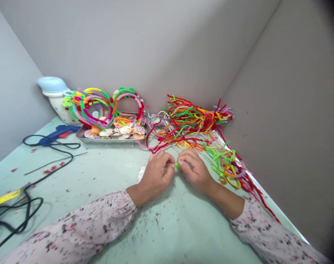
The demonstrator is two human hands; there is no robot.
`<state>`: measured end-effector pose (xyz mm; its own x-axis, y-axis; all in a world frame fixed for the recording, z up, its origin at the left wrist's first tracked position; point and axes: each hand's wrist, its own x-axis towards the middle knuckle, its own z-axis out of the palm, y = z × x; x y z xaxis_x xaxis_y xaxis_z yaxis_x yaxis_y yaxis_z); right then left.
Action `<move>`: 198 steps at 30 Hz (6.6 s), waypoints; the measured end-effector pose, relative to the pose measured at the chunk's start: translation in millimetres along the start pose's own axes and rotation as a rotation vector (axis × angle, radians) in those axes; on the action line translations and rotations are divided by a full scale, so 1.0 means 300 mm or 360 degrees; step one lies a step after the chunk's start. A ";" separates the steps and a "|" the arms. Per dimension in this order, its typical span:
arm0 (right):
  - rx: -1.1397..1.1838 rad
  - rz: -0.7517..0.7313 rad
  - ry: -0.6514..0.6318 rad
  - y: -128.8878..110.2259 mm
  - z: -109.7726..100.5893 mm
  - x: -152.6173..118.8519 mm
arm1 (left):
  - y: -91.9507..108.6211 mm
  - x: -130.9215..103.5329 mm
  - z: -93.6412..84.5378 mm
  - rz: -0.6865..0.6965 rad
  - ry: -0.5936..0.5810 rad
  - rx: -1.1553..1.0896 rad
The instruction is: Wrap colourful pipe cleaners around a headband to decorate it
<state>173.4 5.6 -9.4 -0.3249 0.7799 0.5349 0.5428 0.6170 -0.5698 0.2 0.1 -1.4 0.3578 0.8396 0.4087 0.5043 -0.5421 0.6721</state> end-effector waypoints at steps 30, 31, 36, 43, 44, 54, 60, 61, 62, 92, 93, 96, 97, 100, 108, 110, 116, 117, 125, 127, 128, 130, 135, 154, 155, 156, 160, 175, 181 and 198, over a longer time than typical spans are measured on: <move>-0.0089 0.0018 0.0490 -0.009 -0.008 -0.006 | 0.006 0.004 -0.007 -0.0087 0.0154 -0.0016; -0.0087 0.0013 0.0491 -0.011 -0.008 -0.007 | 0.006 0.004 -0.007 -0.0087 0.0162 -0.0018; -0.0056 -0.0022 0.0316 -0.013 -0.003 -0.006 | 0.004 0.004 -0.005 -0.0107 0.0189 -0.0041; 0.0008 0.0078 0.0285 -0.010 0.003 -0.007 | -0.003 0.005 0.000 -0.0111 0.0129 -0.0044; 0.0013 0.0101 0.0288 -0.011 0.003 -0.007 | -0.004 0.005 0.000 -0.0114 0.0118 -0.0039; 0.0061 0.0254 0.0295 0.001 0.010 0.000 | -0.001 0.005 -0.001 -0.0083 0.0058 -0.0017; 0.0078 0.0215 0.0287 0.004 0.006 -0.001 | 0.001 0.006 -0.002 -0.0074 0.0005 0.0007; 0.0082 0.0206 0.0288 0.004 0.006 -0.001 | 0.001 0.006 -0.002 -0.0076 -0.0001 0.0015; 0.0085 0.0201 0.0286 0.004 0.005 -0.002 | 0.002 0.006 -0.002 -0.0077 -0.0006 0.0022; 0.0078 0.0167 0.0283 0.003 0.007 -0.003 | 0.004 0.007 0.001 -0.0045 0.0008 0.0029; 0.0077 0.0165 0.0282 0.004 0.007 -0.003 | 0.004 0.007 0.000 -0.0044 0.0006 0.0027; 0.0078 0.0158 0.0274 0.004 0.007 -0.003 | 0.004 0.008 0.000 -0.0033 -0.0001 0.0023; 0.0079 0.0157 0.0270 0.004 0.007 -0.003 | 0.004 0.008 0.000 -0.0027 -0.0004 0.0023; 0.0080 0.0156 0.0258 0.003 0.006 -0.004 | 0.003 0.009 -0.001 -0.0019 -0.0010 0.0027; 0.0078 0.0154 0.0241 0.003 0.007 -0.005 | 0.002 0.009 0.000 -0.0017 -0.0013 0.0026; 0.0079 0.0156 0.0241 0.002 0.006 -0.006 | 0.001 0.009 0.001 -0.0011 -0.0014 0.0022; 0.0064 0.0155 0.0250 0.003 0.007 -0.002 | -0.005 0.006 0.005 -0.0028 0.0020 -0.0026; 0.0061 0.0157 0.0242 0.002 0.007 -0.002 | -0.005 0.006 0.005 -0.0036 0.0029 -0.0044; 0.0024 0.0169 0.0202 -0.004 0.007 -0.001 | -0.008 0.006 0.002 -0.0064 0.0017 -0.0145; 0.0022 0.0170 0.0209 -0.006 0.007 -0.001 | -0.008 0.006 0.002 -0.0072 0.0011 -0.0137; 0.0020 0.0167 0.0209 -0.006 0.007 -0.002 | -0.008 0.005 0.002 -0.0073 0.0010 -0.0134; 0.0015 0.0156 0.0203 -0.005 0.007 -0.002 | -0.008 0.004 0.004 -0.0067 0.0006 -0.0134; 0.0009 0.0165 0.0123 0.000 0.007 -0.005 | -0.012 0.004 0.008 -0.0050 0.0037 -0.0121; 0.0047 0.0268 0.0028 0.002 0.016 -0.019 | -0.010 0.010 0.005 -0.0070 0.0174 -0.0212; 0.0039 0.0261 0.0027 0.004 0.016 -0.020 | -0.009 0.010 0.005 -0.0070 0.0185 -0.0214; 0.0034 0.0251 0.0020 0.004 0.016 -0.020 | -0.009 0.010 0.005 -0.0071 0.0194 -0.0212; 0.0046 0.0207 -0.0043 0.001 0.011 -0.022 | -0.009 0.010 0.006 -0.0080 0.0217 -0.0202; 0.0149 -0.0061 -0.0225 -0.002 0.009 -0.033 | -0.011 0.010 0.006 -0.0137 0.0246 -0.0212; 0.0048 -0.0109 -0.0146 -0.001 0.017 -0.031 | -0.014 0.010 0.010 -0.0128 0.0268 -0.0195; -0.0069 -0.0102 0.0309 -0.019 0.011 -0.025 | -0.017 0.008 0.002 -0.0240 0.0346 -0.0372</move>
<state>170.1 -3.4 -12.2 -0.2069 0.7019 0.6815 0.5600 0.6562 -0.5058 -1.0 5.0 -4.1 0.1046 0.9109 0.3991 0.3363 -0.4101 0.8478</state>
